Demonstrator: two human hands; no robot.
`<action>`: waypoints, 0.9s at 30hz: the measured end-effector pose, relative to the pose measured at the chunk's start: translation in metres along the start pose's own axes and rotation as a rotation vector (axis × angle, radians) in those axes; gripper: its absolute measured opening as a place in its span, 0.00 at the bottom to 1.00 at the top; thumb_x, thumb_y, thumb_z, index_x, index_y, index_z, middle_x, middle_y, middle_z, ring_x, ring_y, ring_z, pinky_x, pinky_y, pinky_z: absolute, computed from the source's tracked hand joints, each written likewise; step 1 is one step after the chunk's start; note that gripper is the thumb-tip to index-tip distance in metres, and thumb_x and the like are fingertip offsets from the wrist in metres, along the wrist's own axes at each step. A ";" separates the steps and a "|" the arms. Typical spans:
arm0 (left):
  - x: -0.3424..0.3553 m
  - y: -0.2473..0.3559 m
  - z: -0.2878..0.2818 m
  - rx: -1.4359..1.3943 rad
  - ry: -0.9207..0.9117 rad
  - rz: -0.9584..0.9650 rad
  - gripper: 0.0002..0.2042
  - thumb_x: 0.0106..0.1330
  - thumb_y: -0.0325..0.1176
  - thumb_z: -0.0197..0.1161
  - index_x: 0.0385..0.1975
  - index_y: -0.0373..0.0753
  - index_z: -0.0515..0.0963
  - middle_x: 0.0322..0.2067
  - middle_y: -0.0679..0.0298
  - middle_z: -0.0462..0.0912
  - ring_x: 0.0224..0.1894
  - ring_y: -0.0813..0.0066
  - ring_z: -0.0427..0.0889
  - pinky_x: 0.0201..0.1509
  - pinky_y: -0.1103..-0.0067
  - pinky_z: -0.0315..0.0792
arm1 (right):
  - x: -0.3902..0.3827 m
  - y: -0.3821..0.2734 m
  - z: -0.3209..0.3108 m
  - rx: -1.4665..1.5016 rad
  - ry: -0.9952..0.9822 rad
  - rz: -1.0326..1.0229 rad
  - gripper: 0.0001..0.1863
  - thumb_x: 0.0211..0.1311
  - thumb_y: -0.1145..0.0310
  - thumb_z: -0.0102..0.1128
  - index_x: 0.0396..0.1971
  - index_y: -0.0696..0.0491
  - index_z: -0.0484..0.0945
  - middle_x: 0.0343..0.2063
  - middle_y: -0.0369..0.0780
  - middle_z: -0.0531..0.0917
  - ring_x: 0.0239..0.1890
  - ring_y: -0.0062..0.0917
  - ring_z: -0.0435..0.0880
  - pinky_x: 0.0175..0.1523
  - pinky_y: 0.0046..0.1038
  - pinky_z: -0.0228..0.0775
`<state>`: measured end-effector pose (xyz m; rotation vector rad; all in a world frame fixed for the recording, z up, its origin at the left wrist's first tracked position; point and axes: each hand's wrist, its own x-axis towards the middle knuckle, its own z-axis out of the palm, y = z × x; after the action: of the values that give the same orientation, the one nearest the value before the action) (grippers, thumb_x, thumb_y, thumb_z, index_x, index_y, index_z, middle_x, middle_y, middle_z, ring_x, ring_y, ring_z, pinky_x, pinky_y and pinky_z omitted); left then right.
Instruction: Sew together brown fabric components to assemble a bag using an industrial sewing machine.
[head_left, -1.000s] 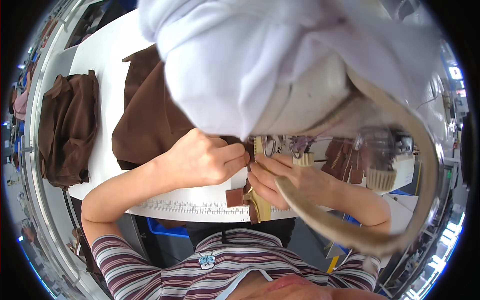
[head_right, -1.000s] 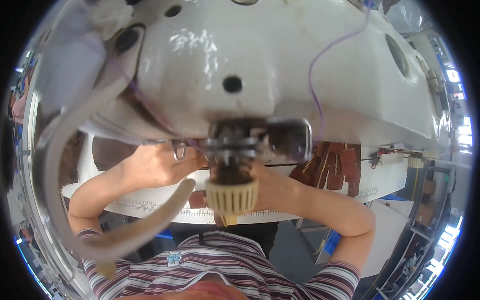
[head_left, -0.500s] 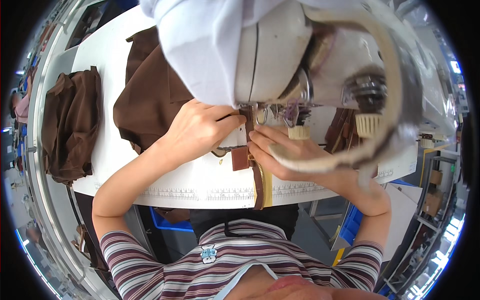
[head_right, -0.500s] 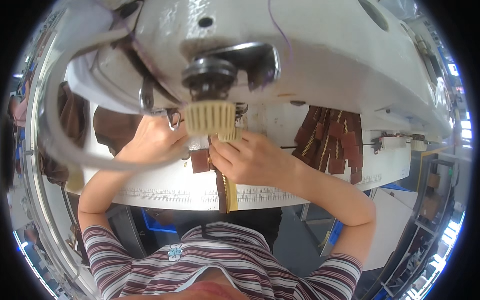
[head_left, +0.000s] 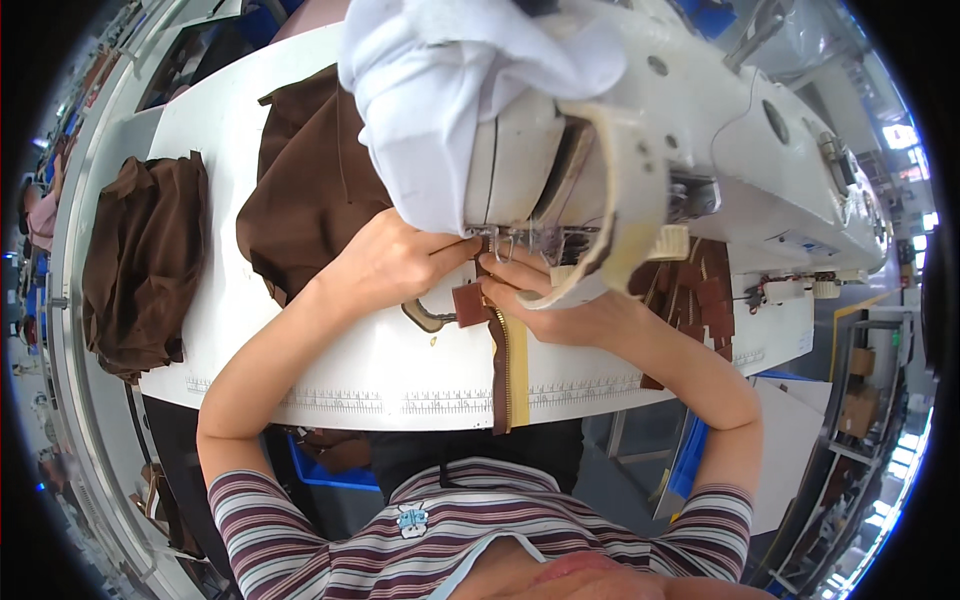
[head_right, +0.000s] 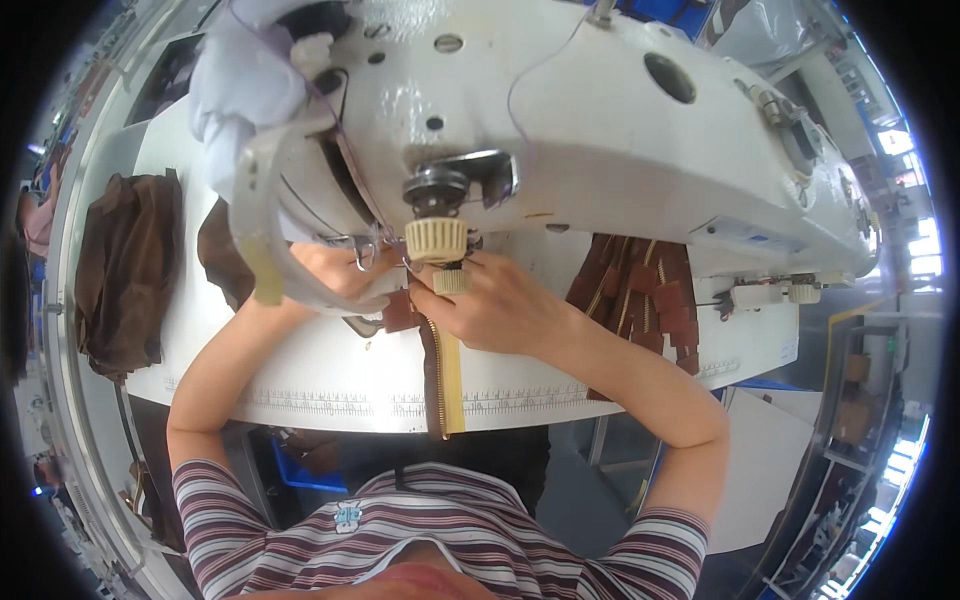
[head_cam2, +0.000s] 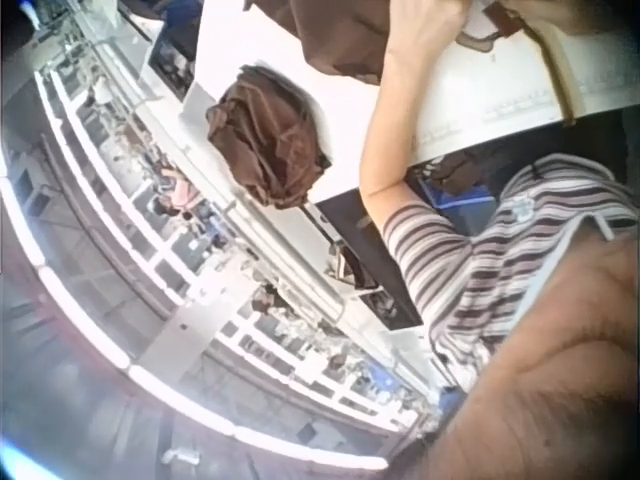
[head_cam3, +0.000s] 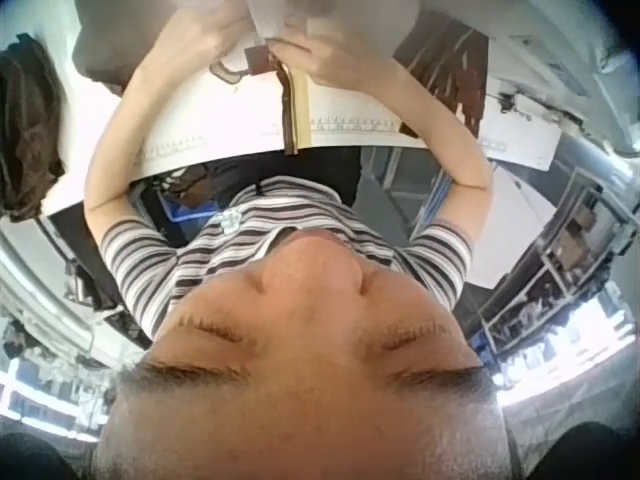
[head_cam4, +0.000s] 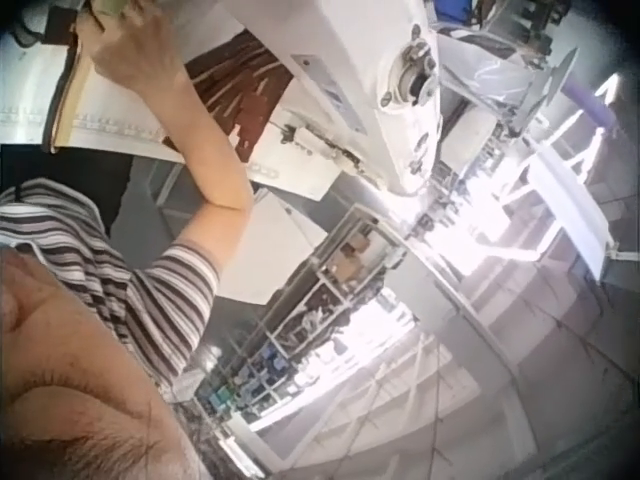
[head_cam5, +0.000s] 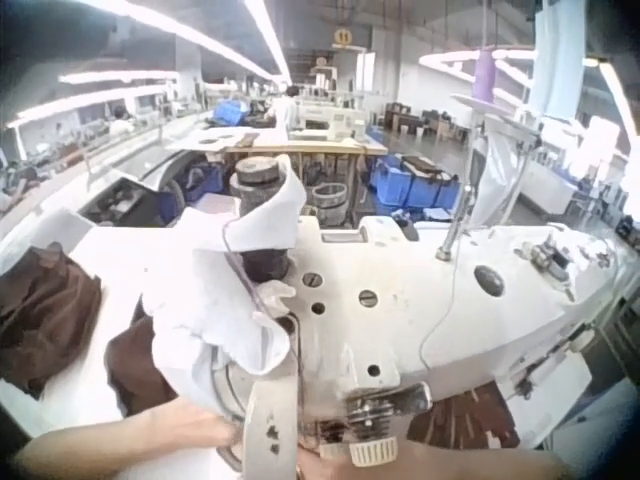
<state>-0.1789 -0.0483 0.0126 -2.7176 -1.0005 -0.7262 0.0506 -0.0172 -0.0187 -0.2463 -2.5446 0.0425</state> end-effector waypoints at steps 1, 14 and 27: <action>0.001 -0.004 0.000 -0.010 0.042 0.008 0.12 0.45 0.26 0.62 0.32 0.36 0.82 0.27 0.64 0.79 0.31 0.68 0.80 0.32 0.75 0.75 | -0.001 0.001 0.003 0.084 -0.010 0.070 0.06 0.47 0.72 0.59 0.28 0.54 0.80 0.32 0.37 0.82 0.35 0.25 0.82 0.39 0.27 0.72; -0.010 -0.026 -0.018 -0.142 0.055 -0.185 0.11 0.43 0.21 0.62 0.30 0.37 0.82 0.27 0.61 0.81 0.32 0.63 0.78 0.40 0.73 0.72 | -0.008 -0.002 -0.019 0.746 0.014 0.626 0.12 0.56 0.69 0.63 0.39 0.56 0.79 0.46 0.39 0.81 0.42 0.28 0.76 0.50 0.31 0.67; -0.010 -0.037 0.007 0.078 0.038 -0.015 0.12 0.47 0.30 0.61 0.33 0.43 0.84 0.36 0.71 0.82 0.48 0.69 0.75 0.59 0.71 0.64 | 0.003 -0.011 -0.006 0.074 -0.113 0.210 0.20 0.55 0.59 0.64 0.44 0.54 0.77 0.52 0.38 0.78 0.47 0.30 0.78 0.54 0.36 0.61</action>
<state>-0.2066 -0.0241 0.0012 -2.6228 -1.0197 -0.7228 0.0499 -0.0276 -0.0110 -0.4938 -2.6119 0.2373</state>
